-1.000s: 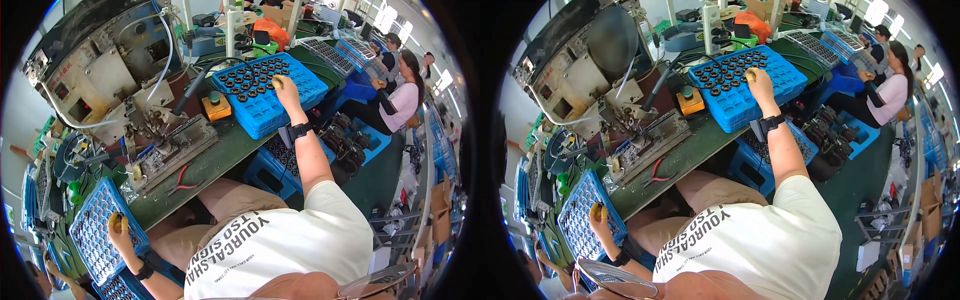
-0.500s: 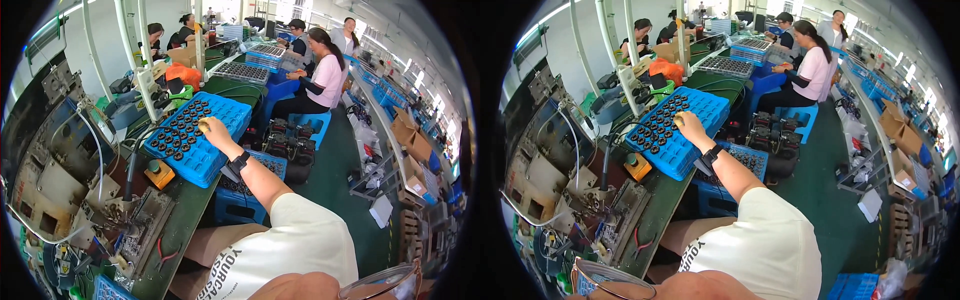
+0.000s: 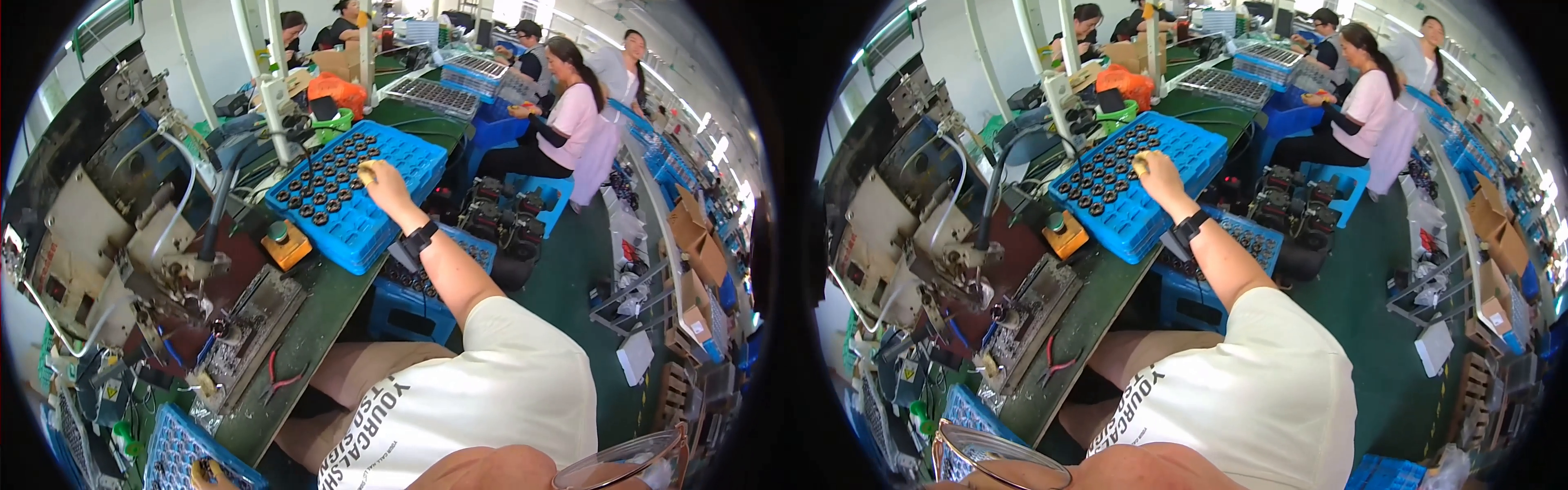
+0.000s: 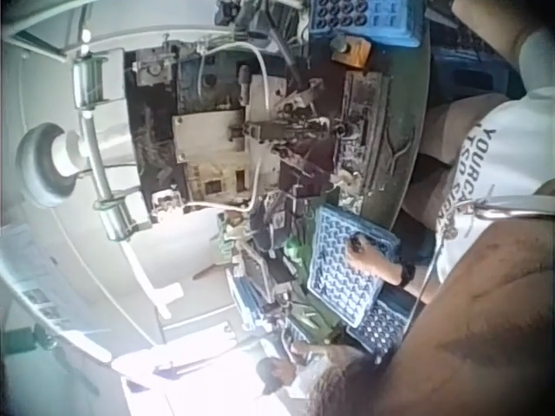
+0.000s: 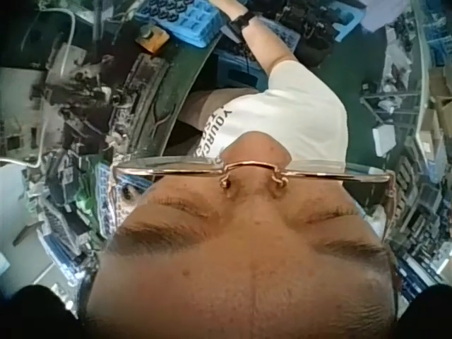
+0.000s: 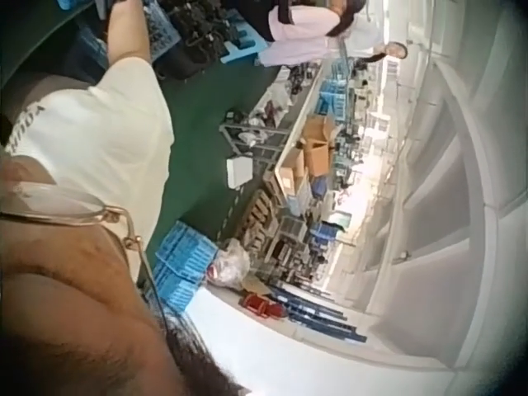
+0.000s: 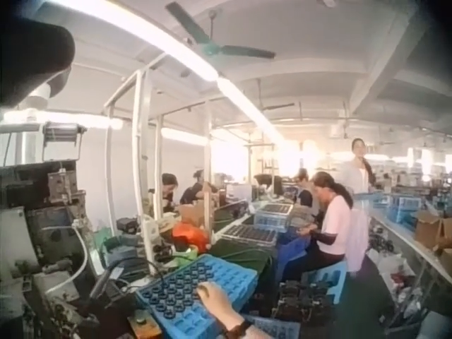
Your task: The person picks up a component from a tray, places it into a machine, and then removes it to place in a different tray. They repeat this process, occasionally moving the trays to reach the components.
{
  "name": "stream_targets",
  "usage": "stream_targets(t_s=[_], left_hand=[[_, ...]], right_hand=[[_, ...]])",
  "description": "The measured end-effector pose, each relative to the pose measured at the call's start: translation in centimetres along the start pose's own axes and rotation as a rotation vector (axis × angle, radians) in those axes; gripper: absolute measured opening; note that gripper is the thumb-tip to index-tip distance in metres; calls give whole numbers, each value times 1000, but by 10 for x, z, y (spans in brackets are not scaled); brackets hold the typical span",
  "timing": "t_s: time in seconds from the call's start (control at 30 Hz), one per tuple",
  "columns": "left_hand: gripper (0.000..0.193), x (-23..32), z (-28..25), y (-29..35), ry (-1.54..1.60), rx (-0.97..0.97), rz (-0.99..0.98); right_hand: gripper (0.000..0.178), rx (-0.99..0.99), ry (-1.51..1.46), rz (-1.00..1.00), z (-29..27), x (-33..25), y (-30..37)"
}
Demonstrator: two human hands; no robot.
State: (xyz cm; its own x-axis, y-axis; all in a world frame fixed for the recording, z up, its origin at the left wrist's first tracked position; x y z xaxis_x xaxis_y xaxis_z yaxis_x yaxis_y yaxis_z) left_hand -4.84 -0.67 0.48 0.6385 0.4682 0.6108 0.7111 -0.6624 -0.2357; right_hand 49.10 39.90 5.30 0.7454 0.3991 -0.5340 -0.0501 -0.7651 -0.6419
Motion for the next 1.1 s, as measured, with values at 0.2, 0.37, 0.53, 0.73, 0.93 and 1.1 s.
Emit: stream_targets(t_s=[0.2,0.37,0.53,0.73,0.93,1.1], left_hand=[[35,-33,6,-7,-89,34,62],[36,-4,-1,2,-81,71,36],[34,-2,-5,7,-58,57,-27],[36,-13,-10,7,-108,72,-17],[41,7,-4,-3,-159,-5,-14],[45,11,-16,7,-586,245,175]], right_hand=[[17,-13,-22,4,2,-10,-5],[17,28,-51,-77,2,1,-5],[19,-18,-128,-51,3,2,-1],[24,-235,-548,77,20,24,-12],[32,-116,-624,150,-69,19,15],[39,240,-764,533,-182,109,75]])
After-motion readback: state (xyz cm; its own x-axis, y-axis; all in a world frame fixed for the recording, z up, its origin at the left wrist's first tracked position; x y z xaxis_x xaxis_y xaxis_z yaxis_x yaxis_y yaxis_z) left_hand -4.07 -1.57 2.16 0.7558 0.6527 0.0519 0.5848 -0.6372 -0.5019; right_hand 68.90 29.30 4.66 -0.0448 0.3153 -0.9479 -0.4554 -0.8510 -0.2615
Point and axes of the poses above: each hand's wrist, its own y-axis away from the middle knuckle, its own z-axis out of the palm, x = y × z, the point moved 3 cm from there along -y, towards the middle knuckle, and after that the axes turned 7 degrees about -x, right-handed, at the moved point
